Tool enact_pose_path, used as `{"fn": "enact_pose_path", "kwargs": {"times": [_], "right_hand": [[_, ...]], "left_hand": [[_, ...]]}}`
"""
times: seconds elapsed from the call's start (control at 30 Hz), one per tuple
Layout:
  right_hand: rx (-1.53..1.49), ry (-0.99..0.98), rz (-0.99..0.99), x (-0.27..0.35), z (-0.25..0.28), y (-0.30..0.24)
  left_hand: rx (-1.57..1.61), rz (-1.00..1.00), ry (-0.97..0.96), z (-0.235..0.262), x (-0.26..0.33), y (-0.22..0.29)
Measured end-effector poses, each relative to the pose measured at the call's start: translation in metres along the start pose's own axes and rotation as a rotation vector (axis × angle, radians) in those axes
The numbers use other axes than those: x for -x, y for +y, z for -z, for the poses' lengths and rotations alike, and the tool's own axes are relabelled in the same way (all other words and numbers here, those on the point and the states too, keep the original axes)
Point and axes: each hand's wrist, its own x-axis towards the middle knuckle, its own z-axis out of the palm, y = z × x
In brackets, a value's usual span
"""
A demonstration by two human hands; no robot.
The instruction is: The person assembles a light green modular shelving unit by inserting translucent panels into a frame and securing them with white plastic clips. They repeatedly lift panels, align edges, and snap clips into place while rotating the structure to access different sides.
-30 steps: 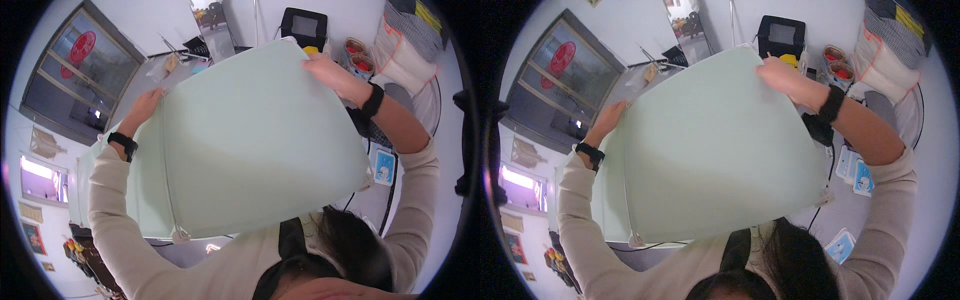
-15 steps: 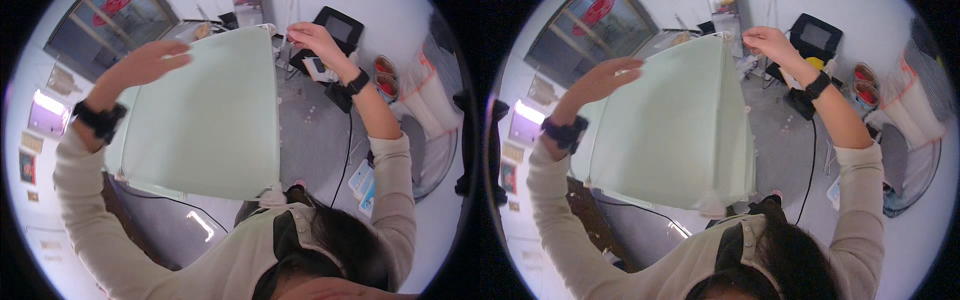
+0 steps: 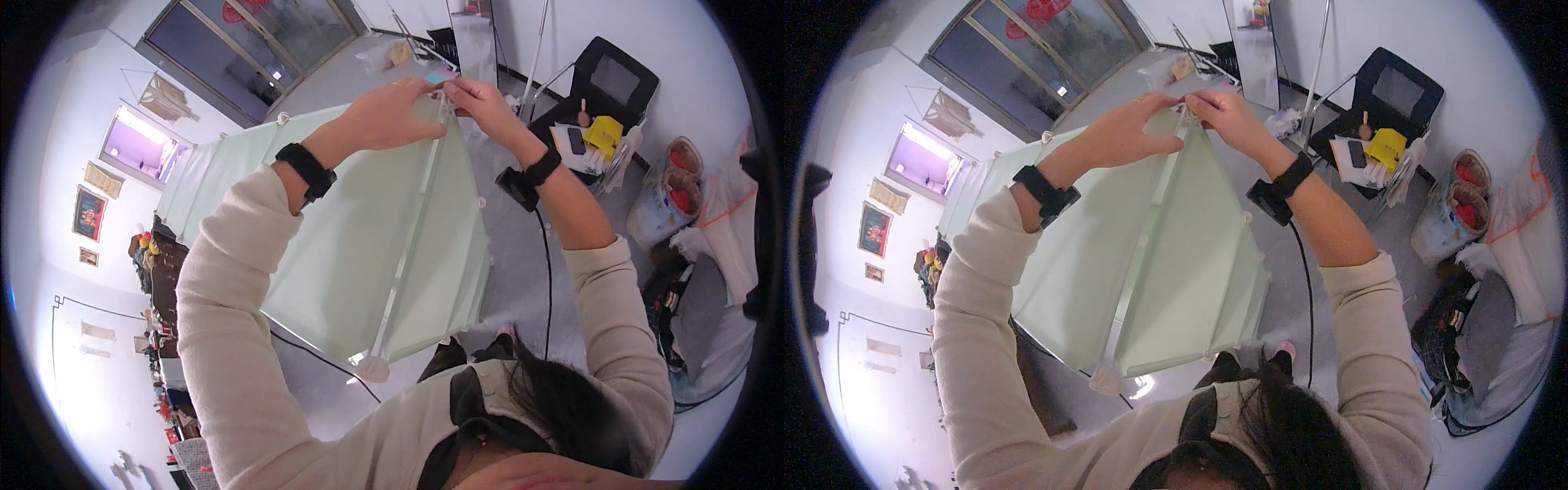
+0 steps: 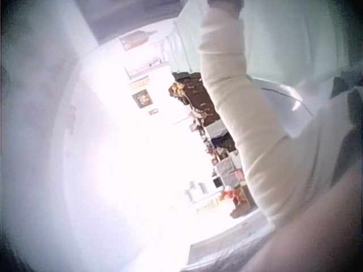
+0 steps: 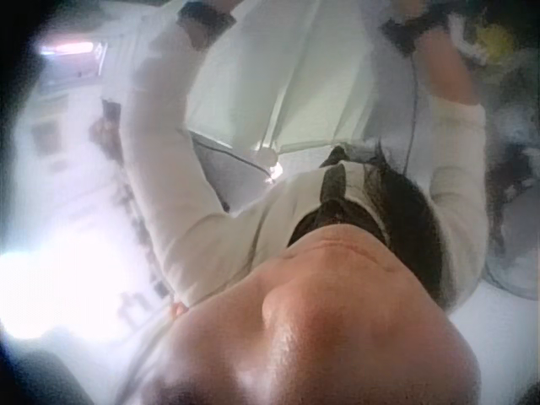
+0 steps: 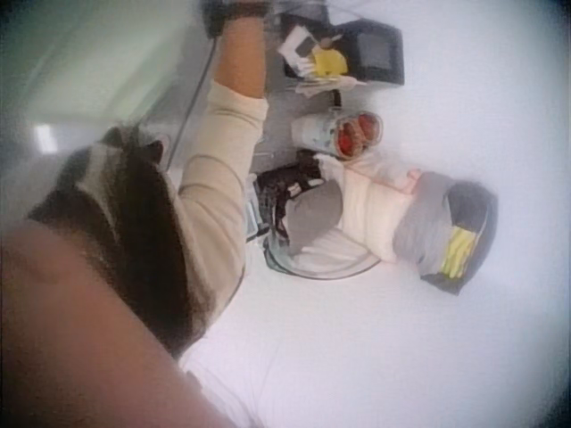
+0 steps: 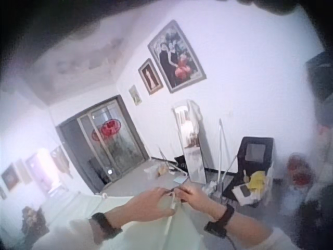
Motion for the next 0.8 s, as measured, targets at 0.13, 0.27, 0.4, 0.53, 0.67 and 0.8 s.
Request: {"fn": "enact_pose_path", "kwargs": {"times": [0.13,0.27,0.4,0.53,0.67,0.8], "right_hand": [[-0.052,0.027,-0.026,0.003,-0.002,-0.004],[-0.003,0.010,-0.009,0.002,-0.001,-0.007],[-0.057,-0.003,0.004,0.002,0.001,-0.007],[-0.054,0.001,0.030,0.003,0.000,-0.006],[-0.053,-0.001,0.041,0.002,0.000,-0.004],[-0.041,-0.011,0.042,0.001,0.001,-0.002]], "left_hand": [[-0.034,0.045,0.011,0.000,0.005,0.005],[-0.090,-0.013,0.020,0.004,0.003,0.008],[-0.093,-0.061,0.008,0.005,0.002,0.007],[-0.124,-0.074,-0.034,0.007,0.003,0.007],[-0.156,-0.087,-0.075,0.013,0.002,0.012],[-0.203,-0.085,-0.136,0.018,-0.001,0.016]]}}
